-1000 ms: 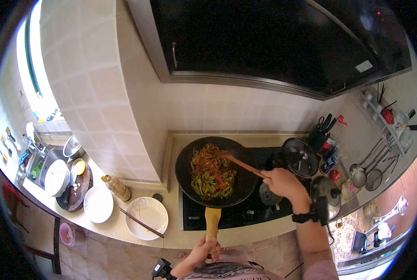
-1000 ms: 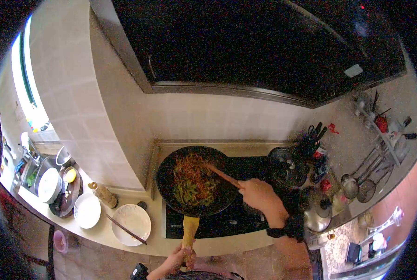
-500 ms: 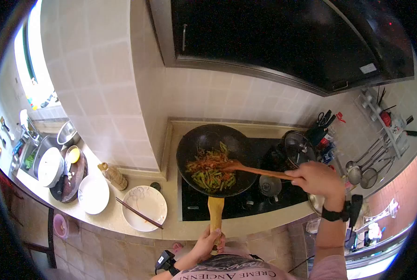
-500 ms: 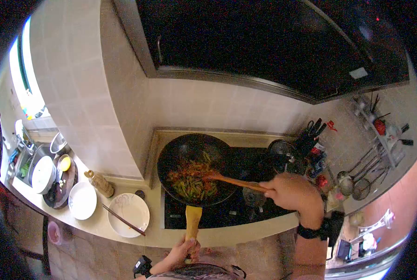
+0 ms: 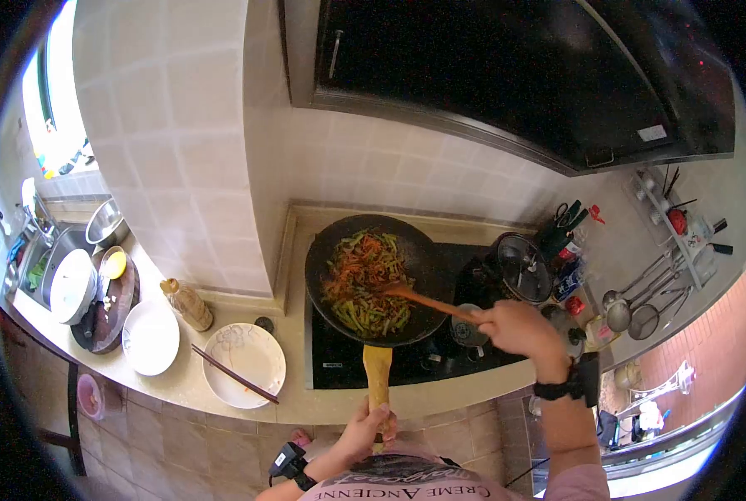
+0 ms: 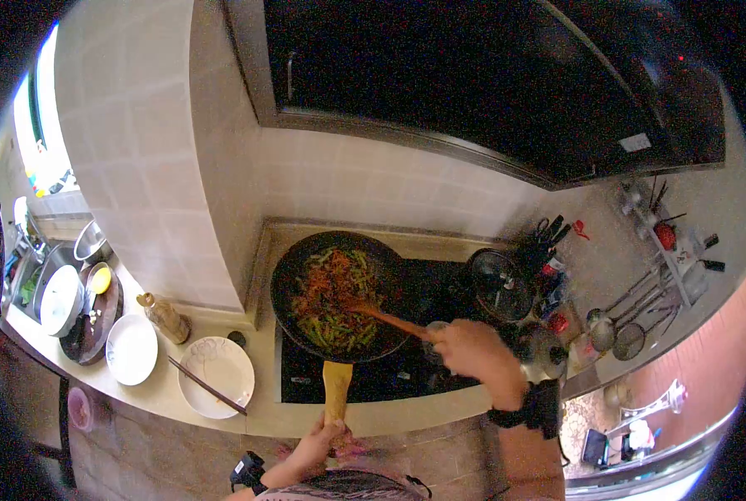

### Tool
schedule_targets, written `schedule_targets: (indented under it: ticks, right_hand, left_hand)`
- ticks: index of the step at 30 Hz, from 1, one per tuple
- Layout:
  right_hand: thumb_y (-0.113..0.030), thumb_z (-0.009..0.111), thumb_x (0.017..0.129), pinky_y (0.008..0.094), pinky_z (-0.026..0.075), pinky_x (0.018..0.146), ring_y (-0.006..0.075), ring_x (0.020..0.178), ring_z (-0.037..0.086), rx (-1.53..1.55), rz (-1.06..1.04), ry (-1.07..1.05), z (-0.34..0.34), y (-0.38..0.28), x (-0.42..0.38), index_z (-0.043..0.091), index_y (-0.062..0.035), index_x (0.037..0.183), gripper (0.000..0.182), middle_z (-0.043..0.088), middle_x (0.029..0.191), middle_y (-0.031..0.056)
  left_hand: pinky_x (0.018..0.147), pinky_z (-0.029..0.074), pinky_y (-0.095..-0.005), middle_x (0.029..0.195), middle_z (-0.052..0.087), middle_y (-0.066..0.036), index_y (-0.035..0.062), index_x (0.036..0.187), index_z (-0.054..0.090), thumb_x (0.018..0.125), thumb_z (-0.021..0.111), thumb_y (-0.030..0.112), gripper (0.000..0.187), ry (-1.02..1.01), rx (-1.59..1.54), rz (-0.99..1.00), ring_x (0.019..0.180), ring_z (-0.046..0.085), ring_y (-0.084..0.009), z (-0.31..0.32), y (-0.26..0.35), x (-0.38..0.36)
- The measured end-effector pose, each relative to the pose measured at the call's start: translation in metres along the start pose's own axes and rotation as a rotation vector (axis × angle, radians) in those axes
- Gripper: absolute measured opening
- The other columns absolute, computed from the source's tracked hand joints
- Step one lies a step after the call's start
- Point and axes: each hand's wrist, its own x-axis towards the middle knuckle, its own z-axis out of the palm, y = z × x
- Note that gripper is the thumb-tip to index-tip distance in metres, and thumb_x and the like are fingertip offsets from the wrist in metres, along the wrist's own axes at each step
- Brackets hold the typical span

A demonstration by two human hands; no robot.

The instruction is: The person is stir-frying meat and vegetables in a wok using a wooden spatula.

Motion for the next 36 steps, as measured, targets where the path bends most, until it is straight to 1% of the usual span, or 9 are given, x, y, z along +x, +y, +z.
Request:
schedule_targets:
  ticks: [5,8,12,14,16,21,30,34,36]
  right_hand:
    - [-0.018,0.054,0.077,0.0401,0.044,0.07,0.0366,0.079,0.056,0.242,0.064,0.219,0.016,0.007,0.037,0.057,-0.0087,0.106,0.03,0.058,0.085,0.0216]
    - [-0.017,0.054,0.077,0.04,0.045,0.07,0.0378,0.079,0.056,0.322,-0.067,0.109,0.027,-0.012,0.05,0.056,-0.007,0.108,0.032,0.057,0.084,0.0227]
    - [-0.017,0.055,0.077,0.04,0.044,0.066,0.0361,0.071,0.056,0.13,0.068,-0.09,-0.004,-0.013,0.013,0.057,-0.0131,0.108,0.031,0.057,0.077,0.0214]
    - [-0.018,0.057,0.076,0.0398,0.044,0.061,0.0343,0.066,0.056,0.021,-0.055,-0.009,-0.023,0.012,-0.006,0.059,-0.0149,0.105,0.03,0.058,0.074,0.0194]
    - [-0.019,0.059,0.074,0.0387,0.044,0.058,0.0327,0.064,0.056,-0.021,-0.02,0.033,-0.046,0.022,-0.025,0.06,-0.0154,0.103,0.029,0.058,0.074,0.0172]
    - [-0.024,0.054,0.076,0.042,0.047,0.062,0.0336,0.067,0.059,-0.073,-0.006,-0.142,-0.056,0.0,-0.044,0.062,-0.0181,0.1,0.025,0.061,0.075,0.015]
    - [-0.022,0.055,0.078,0.0421,0.044,0.064,0.0338,0.072,0.056,0.08,-0.046,0.144,0.048,0.011,0.02,0.06,-0.0177,0.103,0.027,0.056,0.077,0.0161]
    - [-0.022,0.056,0.077,0.0385,0.042,0.063,0.0311,0.073,0.054,0.004,0.008,-0.026,-0.021,0.015,-0.018,0.06,-0.0212,0.105,0.028,0.054,0.074,0.0147]
    - [-0.021,0.055,0.077,0.039,0.042,0.063,0.0312,0.073,0.054,0.065,-0.013,0.12,-0.015,0.022,-0.007,0.06,-0.0207,0.105,0.028,0.054,0.072,0.0147]
  left_hand:
    - [0.044,0.038,-0.0279,0.073,0.045,-0.007,0.0102,0.102,0.031,0.09,0.039,0.016,0.015,-0.011,0.022,0.018,0.052,0.042,-0.0141,-0.001,-0.001,-0.001]
    - [0.044,0.039,-0.0279,0.073,0.045,-0.007,0.0098,0.101,0.031,0.09,0.039,0.016,0.016,-0.027,0.009,0.034,0.052,0.042,-0.0142,-0.003,-0.001,-0.001]
    - [0.043,0.039,-0.0275,0.073,0.045,-0.008,0.0097,0.102,0.031,0.089,0.039,0.016,0.017,-0.063,-0.02,0.018,0.053,0.043,-0.0143,-0.004,-0.001,-0.002]
    - [0.043,0.039,-0.0272,0.072,0.044,-0.007,0.0097,0.103,0.03,0.089,0.039,0.017,0.017,-0.067,-0.033,0.013,0.053,0.043,-0.0143,-0.006,-0.004,0.001]
    - [0.043,0.039,-0.0268,0.072,0.044,-0.007,0.0096,0.104,0.03,0.089,0.039,0.017,0.018,-0.067,-0.035,0.009,0.053,0.043,-0.0142,-0.007,-0.005,0.002]
    - [0.043,0.039,-0.0267,0.072,0.044,-0.007,0.0093,0.104,0.03,0.09,0.039,0.016,0.018,-0.051,-0.01,0.009,0.052,0.043,-0.0142,-0.008,-0.008,0.005]
    - [0.045,0.039,-0.0278,0.071,0.044,-0.006,0.0096,0.104,0.032,0.09,0.039,0.017,0.017,-0.048,-0.013,0.007,0.052,0.042,-0.0142,-0.007,-0.003,0.004]
    - [0.045,0.038,-0.027,0.07,0.044,-0.006,0.0098,0.107,0.033,0.089,0.039,0.015,0.019,-0.016,-0.027,-0.013,0.053,0.042,-0.0138,-0.004,0.006,-0.004]
    - [0.045,0.038,-0.0268,0.07,0.044,-0.006,0.0103,0.111,0.032,0.089,0.039,0.014,0.023,-0.049,-0.051,-0.009,0.052,0.041,-0.0135,-0.006,0.003,-0.002]
